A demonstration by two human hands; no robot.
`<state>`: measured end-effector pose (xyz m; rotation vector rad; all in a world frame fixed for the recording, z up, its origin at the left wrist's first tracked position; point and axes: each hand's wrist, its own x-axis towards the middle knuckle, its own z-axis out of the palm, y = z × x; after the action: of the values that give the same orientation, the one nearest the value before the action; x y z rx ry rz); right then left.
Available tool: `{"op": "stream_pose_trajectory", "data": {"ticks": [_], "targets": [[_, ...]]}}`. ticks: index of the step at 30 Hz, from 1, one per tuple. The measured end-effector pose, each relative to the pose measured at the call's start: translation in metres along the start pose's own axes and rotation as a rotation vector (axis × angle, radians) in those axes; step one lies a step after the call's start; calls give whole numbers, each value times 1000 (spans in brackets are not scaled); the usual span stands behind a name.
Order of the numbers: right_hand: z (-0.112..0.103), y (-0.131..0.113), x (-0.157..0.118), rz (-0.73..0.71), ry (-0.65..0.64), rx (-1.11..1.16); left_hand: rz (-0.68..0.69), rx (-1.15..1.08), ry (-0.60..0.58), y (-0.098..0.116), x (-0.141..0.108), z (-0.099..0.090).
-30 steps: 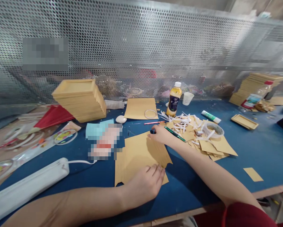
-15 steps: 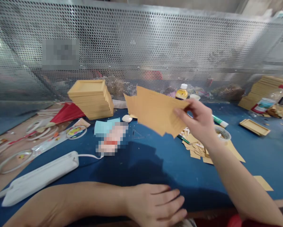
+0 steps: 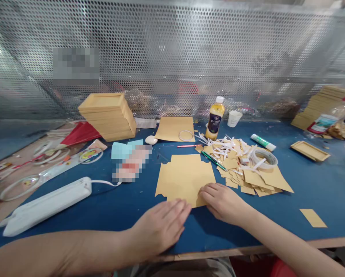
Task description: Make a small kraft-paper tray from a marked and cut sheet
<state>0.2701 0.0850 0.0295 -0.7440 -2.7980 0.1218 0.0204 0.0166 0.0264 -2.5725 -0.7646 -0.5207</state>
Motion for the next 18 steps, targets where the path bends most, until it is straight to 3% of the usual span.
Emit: {"op": "stream_pose_trajectory", "data": {"ticks": [2,5,10,13,18], "targets": [[-2,-1,-1,16,-40,10,-92,-27,-70,-6,-4,12],[-7,-5,2,35,-55,15,-82,-88,-142,-19,-7,22],[-16,-9,17,71,-119,5,-110,-288,-264,-44,4,13],[-21,-2,26,147,-141,51,-298,-600,-406,-63,15,8],[-22,14,37,314,-136,278,-430,-746,-419,-83,26,13]]}}
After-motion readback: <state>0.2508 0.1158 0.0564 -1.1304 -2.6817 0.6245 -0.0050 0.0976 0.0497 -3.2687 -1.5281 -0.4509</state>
